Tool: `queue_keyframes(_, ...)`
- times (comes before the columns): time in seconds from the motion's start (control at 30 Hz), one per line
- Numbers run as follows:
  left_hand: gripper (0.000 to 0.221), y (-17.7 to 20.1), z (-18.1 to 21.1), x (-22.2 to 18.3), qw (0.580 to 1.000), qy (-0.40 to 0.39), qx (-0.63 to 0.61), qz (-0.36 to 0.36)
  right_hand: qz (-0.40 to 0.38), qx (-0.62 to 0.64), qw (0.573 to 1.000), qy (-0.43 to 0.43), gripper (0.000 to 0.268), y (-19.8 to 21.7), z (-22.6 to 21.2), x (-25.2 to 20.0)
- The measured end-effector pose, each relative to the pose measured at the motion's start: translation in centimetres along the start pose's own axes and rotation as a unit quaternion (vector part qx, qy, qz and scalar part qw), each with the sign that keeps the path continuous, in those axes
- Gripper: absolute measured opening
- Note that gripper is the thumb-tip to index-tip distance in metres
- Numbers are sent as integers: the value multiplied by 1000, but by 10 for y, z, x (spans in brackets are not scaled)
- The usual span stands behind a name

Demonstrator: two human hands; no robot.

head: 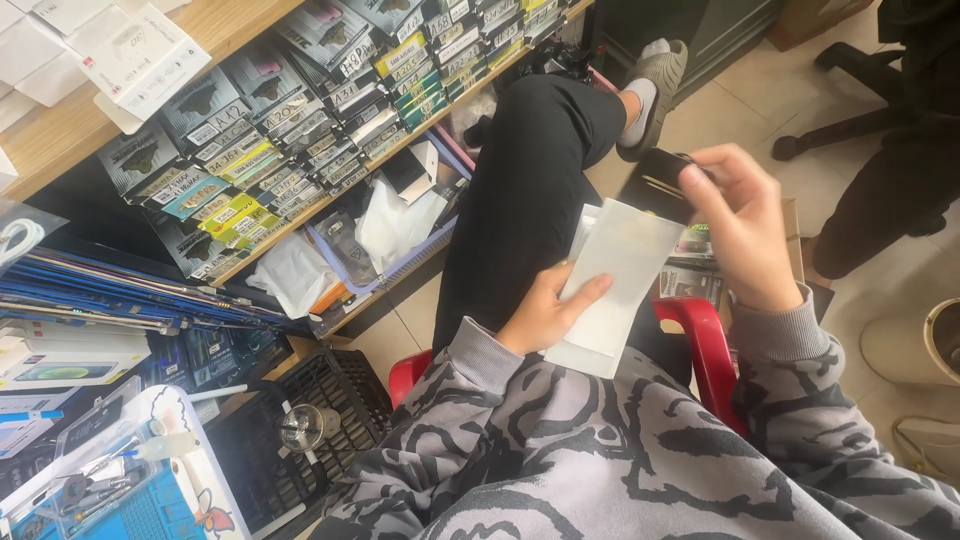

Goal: Inspecting and sorting various small product boxes from a larger cardboard box in a storage area.

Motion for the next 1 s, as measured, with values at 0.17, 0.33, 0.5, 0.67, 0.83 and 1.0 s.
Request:
queue_keyframes(0.17, 57, 0, 1, -3, 999, 7, -33, 35, -138, -12, 988, -72, 26, -1, 6, -4)
queue_keyframes(0.33, 56, 1, 2, -2, 999, 20, -26, 30, 61, 45, 995, -67, 43, 18, 28, 6)
queue_keyframes(0.5, 51, 3, 8, -2, 997, 45, -36, 53, 130, 245, 960, -49, 25, 27, 28, 4)
queue_keyframes(0.67, 42, 2, 28, -8, 990, -133, 11, 42, 0, 71, 997, -29, 31, 2, 42, -13)
queue_keyframes(0.83, 39, 5, -4, 0, 991, -124, -3, 59, -42, 77, 996, -21, 12, -13, 16, -10)
queue_keyframes(1.0, 38, 5, 11, -1, 988, -137, -1, 75, -43, -16, 995, 89, 66, -12, 13, -5)
Point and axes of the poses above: each hand's wrist, its own x-axis towards the middle knuckle, its own y-axis out of the back of the hand, z = x × y, the point moved 2 cm from there along x, towards the middle knuckle, and after that the axes turned 3 degrees about -z, right-handed, at the moved point
